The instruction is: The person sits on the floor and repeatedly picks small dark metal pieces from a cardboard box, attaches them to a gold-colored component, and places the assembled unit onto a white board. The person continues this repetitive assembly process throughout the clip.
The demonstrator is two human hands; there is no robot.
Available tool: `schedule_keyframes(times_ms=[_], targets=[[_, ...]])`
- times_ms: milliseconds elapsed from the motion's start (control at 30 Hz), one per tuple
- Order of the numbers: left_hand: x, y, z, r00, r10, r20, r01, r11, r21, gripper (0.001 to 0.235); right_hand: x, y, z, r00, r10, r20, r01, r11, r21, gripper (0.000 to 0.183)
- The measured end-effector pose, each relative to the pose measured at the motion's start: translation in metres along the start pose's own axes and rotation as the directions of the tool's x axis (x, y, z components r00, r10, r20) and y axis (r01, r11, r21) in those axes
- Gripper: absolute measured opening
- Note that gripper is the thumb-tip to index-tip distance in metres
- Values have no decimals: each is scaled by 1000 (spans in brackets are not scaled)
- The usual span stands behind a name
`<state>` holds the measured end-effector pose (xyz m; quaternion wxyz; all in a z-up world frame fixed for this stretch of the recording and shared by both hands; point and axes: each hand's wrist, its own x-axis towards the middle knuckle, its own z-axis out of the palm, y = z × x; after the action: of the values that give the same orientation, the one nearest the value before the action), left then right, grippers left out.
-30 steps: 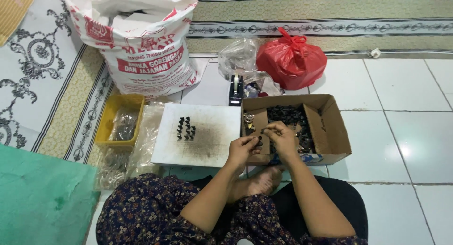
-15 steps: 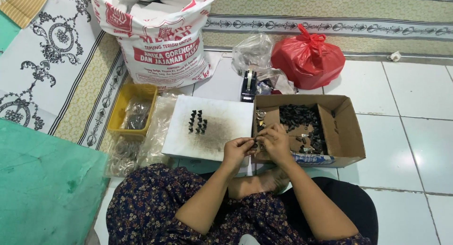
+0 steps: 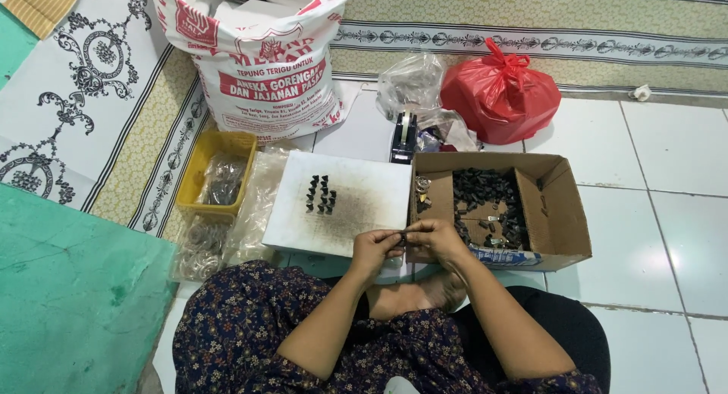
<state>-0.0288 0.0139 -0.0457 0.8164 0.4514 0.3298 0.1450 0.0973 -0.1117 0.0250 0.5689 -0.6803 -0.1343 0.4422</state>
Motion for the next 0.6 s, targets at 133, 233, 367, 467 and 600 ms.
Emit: schedule_keyframes(times_ms=[133, 233, 367, 467, 600], targets=[[1, -4, 1, 1000, 9, -6, -9, 1000, 3, 26, -1, -4, 0, 998, 56, -8, -56, 998, 19, 18], [0, -4, 3, 1000, 15, -2, -15, 1000, 14, 23, -1, -7, 2, 997, 80, -8, -80, 997, 14, 14], [-1, -2, 6, 999, 16, -38, -18, 999, -30, 22, 17, 6, 4, 996, 79, -43, -79, 997, -8, 15], [-9, 20, 10, 995, 22, -93, -22, 1000, -3, 23, 20, -3, 17, 998, 35, -56, -35, 999, -9, 15], [-6, 65, 1, 970, 100, -224, -54, 978, 200, 27, 45, -23, 43, 996, -91, 9, 90, 995, 43, 33]])
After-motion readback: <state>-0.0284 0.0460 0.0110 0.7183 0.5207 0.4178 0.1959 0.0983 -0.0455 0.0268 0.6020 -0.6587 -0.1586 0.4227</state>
